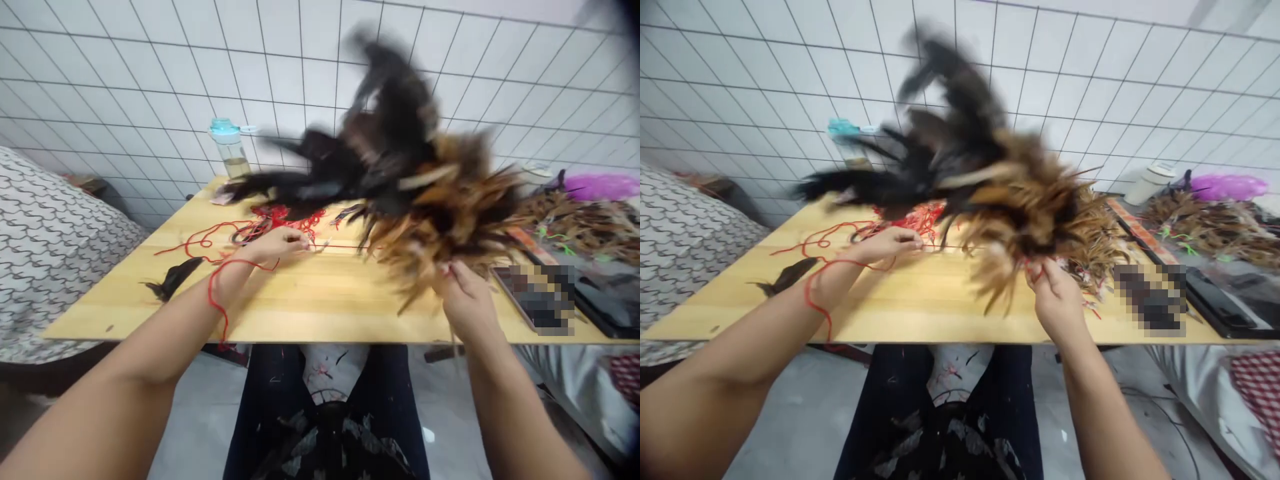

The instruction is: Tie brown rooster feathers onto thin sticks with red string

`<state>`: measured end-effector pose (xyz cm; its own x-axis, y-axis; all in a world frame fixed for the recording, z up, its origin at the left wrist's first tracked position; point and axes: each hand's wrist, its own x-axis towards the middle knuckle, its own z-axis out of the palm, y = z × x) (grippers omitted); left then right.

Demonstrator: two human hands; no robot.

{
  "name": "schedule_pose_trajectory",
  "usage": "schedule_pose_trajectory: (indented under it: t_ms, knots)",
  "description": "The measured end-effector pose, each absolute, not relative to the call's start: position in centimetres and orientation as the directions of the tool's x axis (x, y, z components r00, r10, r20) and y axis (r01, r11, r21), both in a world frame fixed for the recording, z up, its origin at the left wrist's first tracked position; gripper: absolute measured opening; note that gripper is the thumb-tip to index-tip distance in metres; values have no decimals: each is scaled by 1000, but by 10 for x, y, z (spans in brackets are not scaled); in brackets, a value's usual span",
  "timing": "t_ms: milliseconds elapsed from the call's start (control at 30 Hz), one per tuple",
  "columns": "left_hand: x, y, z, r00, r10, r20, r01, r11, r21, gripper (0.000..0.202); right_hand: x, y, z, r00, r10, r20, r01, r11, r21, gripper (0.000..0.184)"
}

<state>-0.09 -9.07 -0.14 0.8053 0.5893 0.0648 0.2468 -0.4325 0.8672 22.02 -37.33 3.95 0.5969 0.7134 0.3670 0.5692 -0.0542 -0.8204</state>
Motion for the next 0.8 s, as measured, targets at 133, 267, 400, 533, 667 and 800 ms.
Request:
schedule_pose_trajectory:
  t_ms: [133,267,400,533,667,800]
  knots:
    - [5,-87,-19,866,500,4,280,-492,824,27,223,-356,54,547,837,6,-91,67,-994,24]
    - [-2,-82,-28,843,538,2,314,-496,810,28,241,-343,49,454,871,-186,-377,-1,-926,26]
    - [-23,-82,-27,778,628,35,333,-458,824,31,254,-329,30,493,824,-280,-476,-15,-879,25]
    - [-50,-87,-27,751,651,111,259,-445,857,27,255,-309,13,580,721,-379,-534,-14,-845,22]
    - [-70,-97,-28,716,677,170,219,-449,866,23,251,-289,1,640,663,-388,-506,-16,-862,17]
    - [-78,-105,-25,659,719,219,220,-462,859,20,247,-275,-10,678,653,-337,-466,28,-884,9]
